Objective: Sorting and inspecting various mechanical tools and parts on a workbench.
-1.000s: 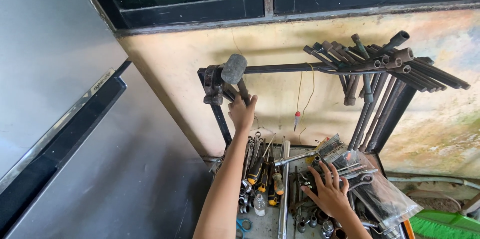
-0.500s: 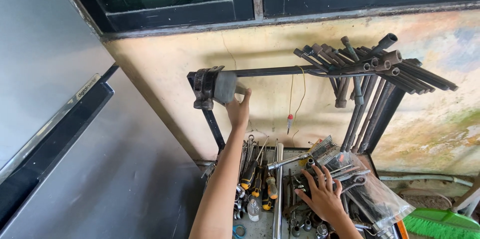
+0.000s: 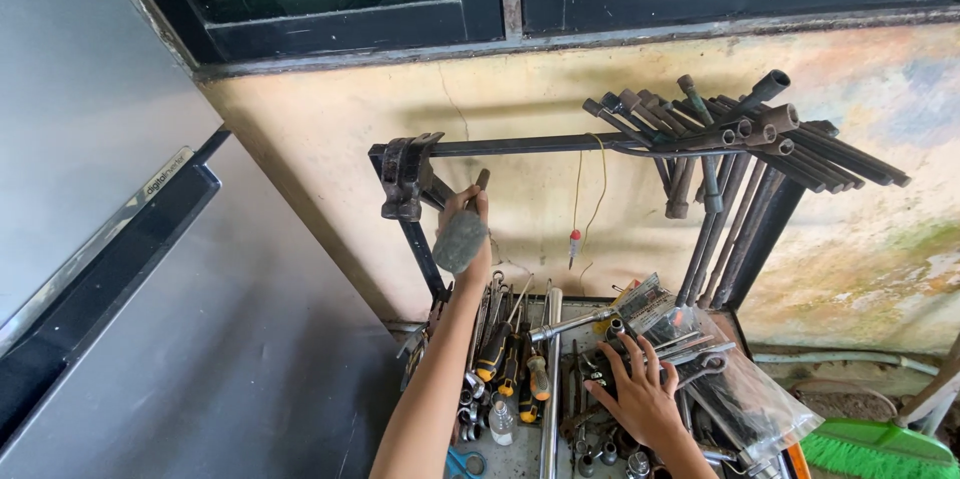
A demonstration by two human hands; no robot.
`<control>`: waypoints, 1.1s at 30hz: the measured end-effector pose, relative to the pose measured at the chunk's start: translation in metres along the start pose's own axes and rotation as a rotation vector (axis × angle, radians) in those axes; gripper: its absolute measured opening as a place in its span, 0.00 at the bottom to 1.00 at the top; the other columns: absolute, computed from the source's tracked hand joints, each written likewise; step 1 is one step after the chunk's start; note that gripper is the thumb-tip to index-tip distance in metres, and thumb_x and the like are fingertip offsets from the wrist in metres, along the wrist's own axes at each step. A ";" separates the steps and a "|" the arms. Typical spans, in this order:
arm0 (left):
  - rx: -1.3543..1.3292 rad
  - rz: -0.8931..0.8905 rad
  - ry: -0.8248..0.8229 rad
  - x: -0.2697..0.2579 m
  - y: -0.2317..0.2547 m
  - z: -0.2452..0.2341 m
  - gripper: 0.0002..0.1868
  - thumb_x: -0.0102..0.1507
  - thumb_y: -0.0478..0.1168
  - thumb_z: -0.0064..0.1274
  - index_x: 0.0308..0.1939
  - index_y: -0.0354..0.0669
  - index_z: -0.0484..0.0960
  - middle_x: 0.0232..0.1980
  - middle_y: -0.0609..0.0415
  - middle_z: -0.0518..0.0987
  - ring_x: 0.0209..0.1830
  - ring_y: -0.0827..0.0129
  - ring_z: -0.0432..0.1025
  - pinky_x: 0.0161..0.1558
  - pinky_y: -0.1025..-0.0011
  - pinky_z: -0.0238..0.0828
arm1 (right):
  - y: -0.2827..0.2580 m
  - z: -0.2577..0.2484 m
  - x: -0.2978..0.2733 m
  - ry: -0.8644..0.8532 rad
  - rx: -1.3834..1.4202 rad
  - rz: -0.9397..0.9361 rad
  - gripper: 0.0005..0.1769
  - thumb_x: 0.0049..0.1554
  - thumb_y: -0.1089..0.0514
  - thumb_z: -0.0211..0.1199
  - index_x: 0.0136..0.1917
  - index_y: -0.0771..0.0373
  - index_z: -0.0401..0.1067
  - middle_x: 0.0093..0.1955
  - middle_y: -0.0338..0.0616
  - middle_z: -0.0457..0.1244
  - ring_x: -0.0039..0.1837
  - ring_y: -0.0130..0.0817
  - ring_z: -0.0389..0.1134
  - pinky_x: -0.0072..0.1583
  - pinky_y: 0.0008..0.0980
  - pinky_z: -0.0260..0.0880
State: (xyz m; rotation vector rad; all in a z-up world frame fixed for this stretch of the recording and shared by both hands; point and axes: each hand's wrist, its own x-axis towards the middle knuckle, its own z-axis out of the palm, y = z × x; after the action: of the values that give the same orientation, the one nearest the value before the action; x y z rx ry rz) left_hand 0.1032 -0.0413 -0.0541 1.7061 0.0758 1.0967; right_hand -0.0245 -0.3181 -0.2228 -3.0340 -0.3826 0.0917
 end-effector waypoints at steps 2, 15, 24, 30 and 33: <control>0.241 0.167 -0.008 0.004 0.001 -0.009 0.17 0.70 0.51 0.53 0.47 0.39 0.81 0.42 0.48 0.81 0.40 0.59 0.75 0.43 0.61 0.69 | 0.000 0.001 0.000 0.007 0.005 -0.004 0.44 0.57 0.21 0.42 0.80 0.39 0.46 0.82 0.42 0.37 0.83 0.48 0.30 0.73 0.68 0.37; 0.260 0.100 -0.168 0.025 0.038 -0.011 0.26 0.66 0.51 0.56 0.20 0.37 0.72 0.24 0.48 0.78 0.20 0.64 0.72 0.30 0.62 0.63 | 0.002 0.007 0.001 0.053 0.027 -0.030 0.45 0.58 0.21 0.41 0.81 0.41 0.47 0.80 0.42 0.38 0.82 0.46 0.32 0.73 0.64 0.38; -0.446 -0.432 -0.460 0.052 -0.002 0.016 0.23 0.74 0.52 0.35 0.46 0.31 0.68 0.29 0.50 0.79 0.26 0.70 0.71 0.32 0.68 0.68 | -0.001 0.002 -0.001 0.017 -0.014 -0.018 0.43 0.58 0.22 0.41 0.78 0.43 0.46 0.81 0.41 0.39 0.82 0.45 0.33 0.73 0.62 0.40; -0.043 -0.151 -0.423 0.049 0.054 0.009 0.19 0.73 0.49 0.35 0.44 0.32 0.63 0.22 0.53 0.79 0.22 0.68 0.77 0.33 0.70 0.70 | -0.002 -0.002 -0.004 0.076 0.021 -0.027 0.45 0.57 0.23 0.44 0.81 0.42 0.48 0.80 0.41 0.40 0.81 0.45 0.35 0.73 0.62 0.39; -0.034 -0.263 -0.470 0.057 0.053 -0.004 0.19 0.70 0.51 0.38 0.47 0.35 0.67 0.20 0.54 0.74 0.17 0.68 0.72 0.26 0.72 0.68 | -0.001 -0.003 -0.003 0.053 0.003 -0.026 0.43 0.58 0.23 0.44 0.80 0.43 0.49 0.79 0.42 0.40 0.81 0.46 0.34 0.73 0.62 0.39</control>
State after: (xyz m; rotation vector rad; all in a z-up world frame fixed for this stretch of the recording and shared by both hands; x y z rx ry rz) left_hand 0.1102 -0.0319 0.0227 1.8218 -0.0157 0.4861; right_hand -0.0271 -0.3184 -0.2197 -3.0204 -0.4165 0.0106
